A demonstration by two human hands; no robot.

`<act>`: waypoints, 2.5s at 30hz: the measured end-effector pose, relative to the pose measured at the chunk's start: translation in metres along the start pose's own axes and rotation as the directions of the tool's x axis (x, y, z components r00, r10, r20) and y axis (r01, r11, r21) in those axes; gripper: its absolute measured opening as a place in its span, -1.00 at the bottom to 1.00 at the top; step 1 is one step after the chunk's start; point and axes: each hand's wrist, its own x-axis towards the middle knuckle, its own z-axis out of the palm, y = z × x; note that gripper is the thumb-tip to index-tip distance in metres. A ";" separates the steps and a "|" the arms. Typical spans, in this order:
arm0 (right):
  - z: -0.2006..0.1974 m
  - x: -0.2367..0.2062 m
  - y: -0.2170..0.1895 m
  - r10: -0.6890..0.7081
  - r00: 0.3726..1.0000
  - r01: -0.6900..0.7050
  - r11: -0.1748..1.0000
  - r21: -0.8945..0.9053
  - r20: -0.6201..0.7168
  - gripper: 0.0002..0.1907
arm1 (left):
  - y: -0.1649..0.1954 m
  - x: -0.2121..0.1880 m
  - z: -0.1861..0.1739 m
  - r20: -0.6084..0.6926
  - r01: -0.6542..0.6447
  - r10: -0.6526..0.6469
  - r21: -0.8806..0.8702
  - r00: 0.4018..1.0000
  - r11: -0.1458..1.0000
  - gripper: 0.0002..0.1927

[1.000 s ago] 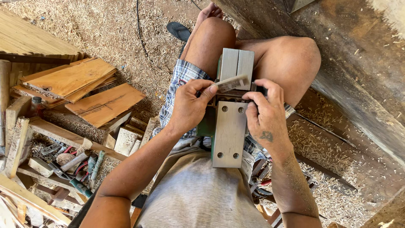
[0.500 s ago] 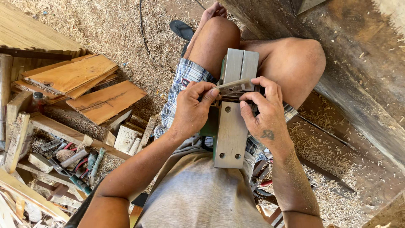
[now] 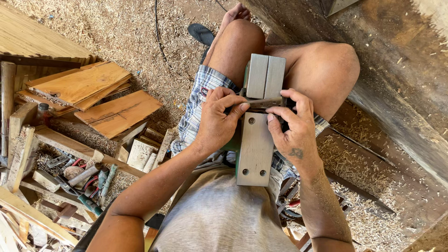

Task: The person adjusts a metal hand plane resting on their lap, using a hex key to tighten screws and a try square to check alignment. They repeatedly loosen and tighten the mechanism while seated on the floor.

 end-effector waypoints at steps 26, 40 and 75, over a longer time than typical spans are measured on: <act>0.013 0.007 0.004 0.062 0.982 -0.068 0.997 -0.029 -0.176 -0.89 | -0.014 0.012 0.010 0.017 0.237 -0.242 -0.273 0.970 0.932 -0.84; 0.019 0.011 0.001 0.099 0.961 -0.105 0.994 -0.008 -0.258 -0.60 | -0.014 0.019 0.016 0.039 0.379 -0.382 -0.261 0.923 0.888 -0.80; 0.010 0.001 0.011 0.040 0.993 -0.045 0.998 -0.048 -0.110 -0.80 | -0.028 0.018 0.019 0.110 0.451 -0.448 -0.415 0.887 0.791 -0.83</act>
